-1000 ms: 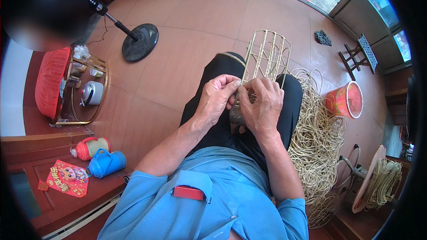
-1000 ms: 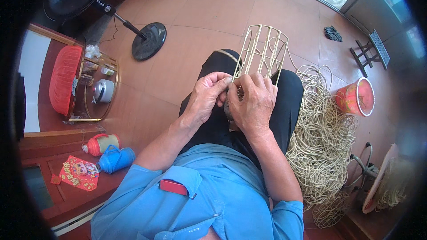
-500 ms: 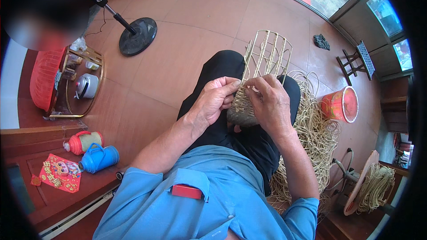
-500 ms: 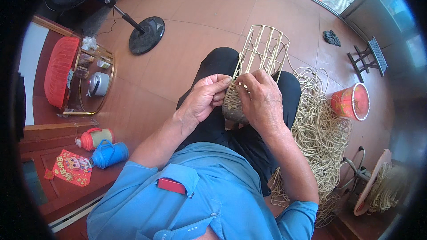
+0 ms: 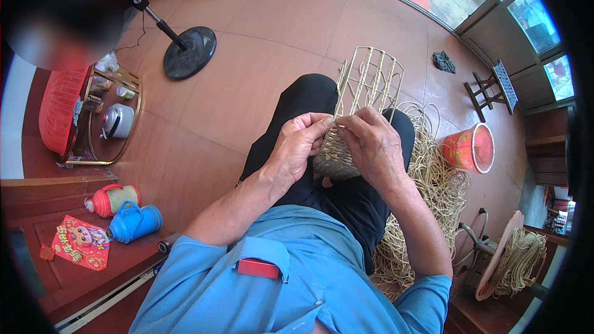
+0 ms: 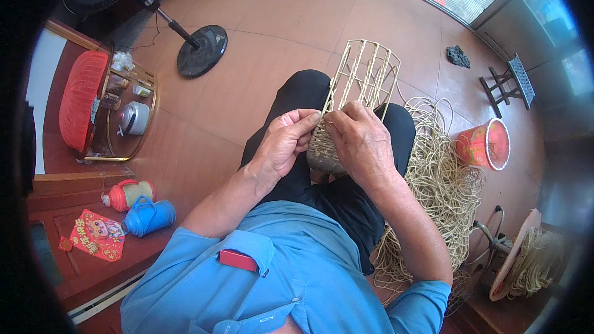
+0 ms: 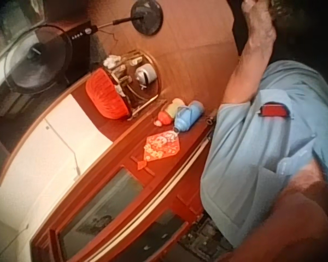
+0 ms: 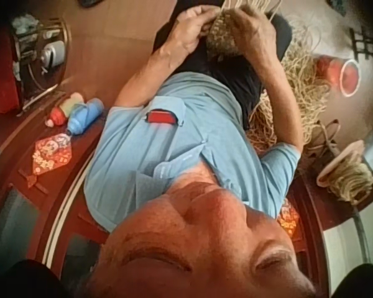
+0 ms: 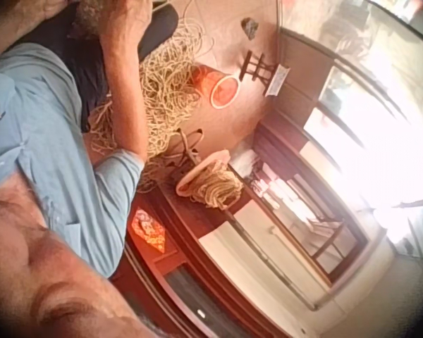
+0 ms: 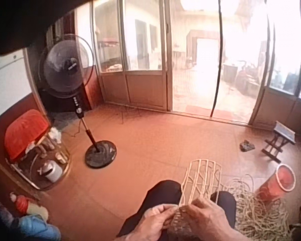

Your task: Weaving a bamboo or wicker basket structure by hand.

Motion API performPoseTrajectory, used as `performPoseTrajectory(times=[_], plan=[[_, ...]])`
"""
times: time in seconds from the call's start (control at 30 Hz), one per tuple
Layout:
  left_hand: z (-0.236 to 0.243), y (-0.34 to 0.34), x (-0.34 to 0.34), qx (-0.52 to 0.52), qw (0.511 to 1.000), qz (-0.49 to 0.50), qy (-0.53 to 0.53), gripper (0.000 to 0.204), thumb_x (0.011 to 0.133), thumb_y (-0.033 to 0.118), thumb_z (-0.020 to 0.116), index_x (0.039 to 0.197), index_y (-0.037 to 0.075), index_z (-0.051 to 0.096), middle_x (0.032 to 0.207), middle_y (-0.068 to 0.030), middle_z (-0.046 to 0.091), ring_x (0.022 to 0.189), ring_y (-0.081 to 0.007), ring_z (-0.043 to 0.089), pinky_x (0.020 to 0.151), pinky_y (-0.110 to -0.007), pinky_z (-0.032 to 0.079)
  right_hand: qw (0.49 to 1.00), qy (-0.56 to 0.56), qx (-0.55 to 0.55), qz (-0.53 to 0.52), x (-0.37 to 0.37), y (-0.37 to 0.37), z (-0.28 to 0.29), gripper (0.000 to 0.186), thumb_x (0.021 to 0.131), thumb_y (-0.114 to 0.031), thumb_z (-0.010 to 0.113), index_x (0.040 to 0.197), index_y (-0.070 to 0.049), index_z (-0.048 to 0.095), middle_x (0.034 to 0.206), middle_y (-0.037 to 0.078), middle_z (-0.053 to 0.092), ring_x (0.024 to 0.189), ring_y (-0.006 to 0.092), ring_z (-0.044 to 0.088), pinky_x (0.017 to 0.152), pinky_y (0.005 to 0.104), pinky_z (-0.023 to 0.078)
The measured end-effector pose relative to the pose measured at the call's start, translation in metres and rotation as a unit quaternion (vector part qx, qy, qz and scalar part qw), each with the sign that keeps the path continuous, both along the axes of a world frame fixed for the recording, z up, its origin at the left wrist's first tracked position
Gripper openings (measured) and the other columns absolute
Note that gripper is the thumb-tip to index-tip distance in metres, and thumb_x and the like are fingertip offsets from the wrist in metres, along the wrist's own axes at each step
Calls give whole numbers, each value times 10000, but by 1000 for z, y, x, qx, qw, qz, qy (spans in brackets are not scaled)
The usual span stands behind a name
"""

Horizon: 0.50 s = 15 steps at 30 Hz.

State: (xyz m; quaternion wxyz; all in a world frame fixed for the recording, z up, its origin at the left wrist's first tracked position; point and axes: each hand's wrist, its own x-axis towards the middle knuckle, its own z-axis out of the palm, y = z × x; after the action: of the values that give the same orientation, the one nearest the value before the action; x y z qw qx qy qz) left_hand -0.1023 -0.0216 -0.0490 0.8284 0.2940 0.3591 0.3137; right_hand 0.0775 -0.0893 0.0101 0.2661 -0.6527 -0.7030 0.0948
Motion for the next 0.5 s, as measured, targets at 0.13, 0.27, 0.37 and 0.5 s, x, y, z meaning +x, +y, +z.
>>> performPoseTrajectory(times=[0.13, 0.27, 0.37, 0.5], plan=[[5, -1, 4, -2, 1000, 17, 3, 173, 1104, 230, 752, 1189, 80, 737, 878, 82, 659, 633, 6, 437, 555, -187, 325, 1000, 5, 0, 4, 3, 2, 0, 100, 998, -148, 751, 1073, -86, 778, 1008, 119, 650, 989, 337, 719, 847, 462, 599], [3, 2, 5, -7, 1000, 19, 6, 153, 1107, 223, 743, 1200, 101, 728, 859, 89, 643, 607, 11, 417, 535, -183, 298, 999, 34, 6, 6, 2, 2, 4, 103, 988, -136, 753, 1074, -81, 767, 1022, 136, 659, 986, 361, 722, 851, 477, 599], [6, 3, 1, -7, 1000, -12, -12, 144, 1114, 211, 727, 1221, 116, 713, 849, 97, 623, 603, 12, 413, 536, -182, 296, 999, 42, 1, 15, 5, 2, -1, 122, 982, -125, 753, 1095, -77, 761, 1029, 155, 666, 955, 392, 726, 835, 497, 601], [4, 4, -3, -7, 999, -35, -26, 338, 1090, 244, 755, 1374, 107, 633, 968, 55, 680, 679, 8, 517, 595, -170, 378, 998, 39, -35, 22, 6, 5, 5, 133, 983, -117, 754, 1108, -73, 755, 1039, 176, 663, 950, 406, 729, 826, 512, 610]])
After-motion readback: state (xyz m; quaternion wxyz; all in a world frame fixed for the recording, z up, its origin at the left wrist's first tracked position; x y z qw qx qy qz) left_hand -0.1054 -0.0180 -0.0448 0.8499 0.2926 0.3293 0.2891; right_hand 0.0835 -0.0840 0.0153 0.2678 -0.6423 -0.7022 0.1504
